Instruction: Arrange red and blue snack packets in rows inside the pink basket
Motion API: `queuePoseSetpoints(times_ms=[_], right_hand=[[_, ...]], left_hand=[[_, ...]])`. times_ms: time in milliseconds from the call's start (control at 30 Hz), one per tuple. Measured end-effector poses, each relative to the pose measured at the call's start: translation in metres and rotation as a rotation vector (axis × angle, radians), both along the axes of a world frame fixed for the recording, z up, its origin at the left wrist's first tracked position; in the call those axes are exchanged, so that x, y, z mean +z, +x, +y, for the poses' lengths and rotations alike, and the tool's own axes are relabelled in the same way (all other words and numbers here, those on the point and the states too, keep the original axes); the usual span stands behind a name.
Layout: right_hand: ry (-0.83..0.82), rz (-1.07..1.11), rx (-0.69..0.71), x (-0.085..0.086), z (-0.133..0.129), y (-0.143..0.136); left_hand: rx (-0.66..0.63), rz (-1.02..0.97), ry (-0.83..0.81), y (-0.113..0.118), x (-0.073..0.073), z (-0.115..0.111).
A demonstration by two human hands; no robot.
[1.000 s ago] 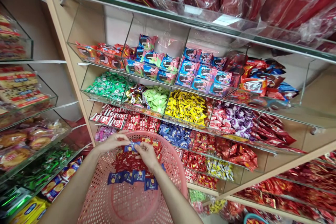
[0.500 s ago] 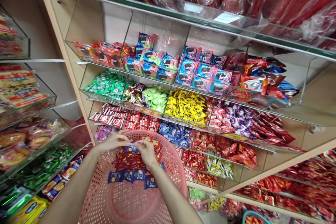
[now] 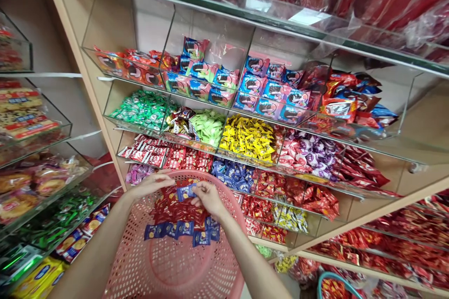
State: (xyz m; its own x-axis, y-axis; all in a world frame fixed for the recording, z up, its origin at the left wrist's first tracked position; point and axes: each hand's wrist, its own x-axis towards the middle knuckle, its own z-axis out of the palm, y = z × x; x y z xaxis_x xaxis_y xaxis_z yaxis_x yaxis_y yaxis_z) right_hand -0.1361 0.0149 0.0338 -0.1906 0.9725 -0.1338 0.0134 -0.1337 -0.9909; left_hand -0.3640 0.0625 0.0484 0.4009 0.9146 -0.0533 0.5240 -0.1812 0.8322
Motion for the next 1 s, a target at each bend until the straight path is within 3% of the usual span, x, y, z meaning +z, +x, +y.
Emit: queuePoseSetpoints(times_ms=[167,267,367,667,1000], right_hand=[[-0.125,-0.371,0.29,0.005,-0.011,0.06],[-0.141,-0.739,0.307,-0.002,-0.014,0.079],[-0.076,-1.01,0.327,-0.008,-0.013,0.08],[-0.346,-1.259,0.545,-0.023,-0.011,0.055],[-0.254,-1.307,0.457,-0.039,0.001,0.065]], left_hand=[[-0.005,0.004,0.013,0.0,0.004,-0.002],[-0.01,-0.021,0.019,0.0,0.003,-0.002],[-0.011,-0.036,0.019,0.0,0.002,-0.002],[-0.033,-0.089,0.021,-0.002,-0.006,0.002],[0.009,-0.086,0.038,-0.001,-0.006,0.0]])
